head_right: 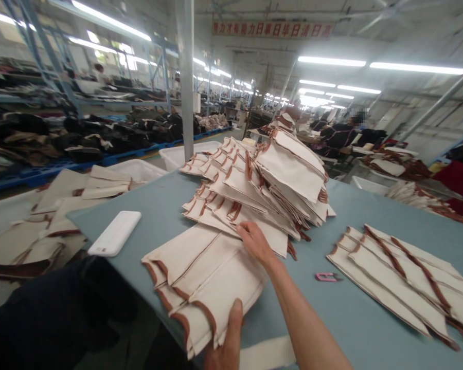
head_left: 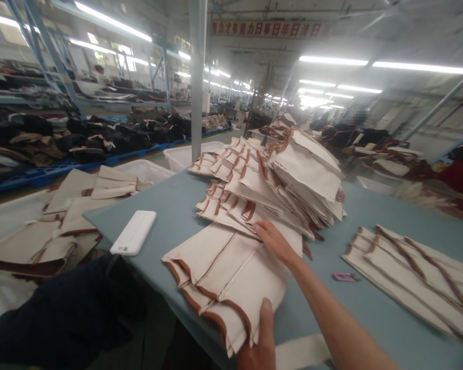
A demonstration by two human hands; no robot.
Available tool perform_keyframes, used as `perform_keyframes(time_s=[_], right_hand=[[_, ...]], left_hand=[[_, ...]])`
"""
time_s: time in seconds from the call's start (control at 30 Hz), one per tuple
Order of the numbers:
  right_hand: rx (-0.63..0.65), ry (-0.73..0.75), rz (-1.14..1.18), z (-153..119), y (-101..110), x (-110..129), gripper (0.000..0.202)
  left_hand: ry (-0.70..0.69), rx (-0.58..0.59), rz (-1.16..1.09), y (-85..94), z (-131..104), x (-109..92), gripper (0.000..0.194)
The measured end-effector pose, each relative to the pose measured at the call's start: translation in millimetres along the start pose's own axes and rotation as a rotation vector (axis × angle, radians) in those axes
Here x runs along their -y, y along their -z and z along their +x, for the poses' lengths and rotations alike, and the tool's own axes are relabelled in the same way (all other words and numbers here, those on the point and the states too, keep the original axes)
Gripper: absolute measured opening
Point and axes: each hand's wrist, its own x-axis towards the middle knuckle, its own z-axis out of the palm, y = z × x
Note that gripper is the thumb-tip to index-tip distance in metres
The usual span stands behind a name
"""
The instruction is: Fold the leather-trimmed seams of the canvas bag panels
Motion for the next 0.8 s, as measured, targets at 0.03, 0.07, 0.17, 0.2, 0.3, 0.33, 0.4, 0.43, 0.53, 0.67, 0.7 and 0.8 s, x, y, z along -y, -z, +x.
perform_keyframes(time_s=[0.03, 0.07, 0.17, 0.2, 0.3, 0.33, 0.4, 0.43, 0.53, 0.67, 0.7, 0.8], right_hand=[[-0.002, 0.010, 0.007, -6, 2, 2, 0.026], [-0.011, 0.020, 0.012, -14, 4, 6, 0.028], [-0.053, 0.065, 0.023, -53, 11, 20, 0.035], [-0.058, 0.091, 0.028, -70, 13, 24, 0.036], [-0.009, 0.201, 0.038, -120, 13, 32, 0.040], [0.008, 0.241, 0.023, -135, 12, 31, 0.043], [0.033, 0.299, -0.017, -158, 8, 27, 0.048], [0.044, 0.322, -0.038, -167, 6, 25, 0.049], [0.106, 0.389, -0.069, -182, -1, 26, 0.053], [0.093, 0.336, -0.173, -187, -19, 54, 0.052], [0.077, 0.273, -0.233, -186, -26, 63, 0.050], [0.117, 0.105, -0.426, -183, -45, 90, 0.037]], left_hand=[[0.025, 0.011, 0.007, -1.0, -4, 0, 0.045], [0.046, 0.020, 0.014, -2.6, -6, -3, 0.048], [0.066, 0.079, 0.029, -7.9, -7, -12, 0.060], [0.074, 0.123, 0.036, -8.0, -9, -14, 0.062], [0.139, 0.297, 0.075, 3.8, -23, -11, 0.067], [0.172, 0.352, 0.092, 12.4, -29, -8, 0.067], [0.225, 0.424, 0.110, 35.1, -41, -1, 0.062], [0.248, 0.440, 0.104, 47.9, -46, 2, 0.060], [0.266, 0.376, 0.055, 84.4, -57, 4, 0.064], [0.199, 0.251, 0.107, 114.0, -58, 0, 0.073], [0.168, 0.226, 0.144, 117.6, -55, -2, 0.074], [0.062, 0.178, 0.282, 123.2, -47, -8, 0.068]])
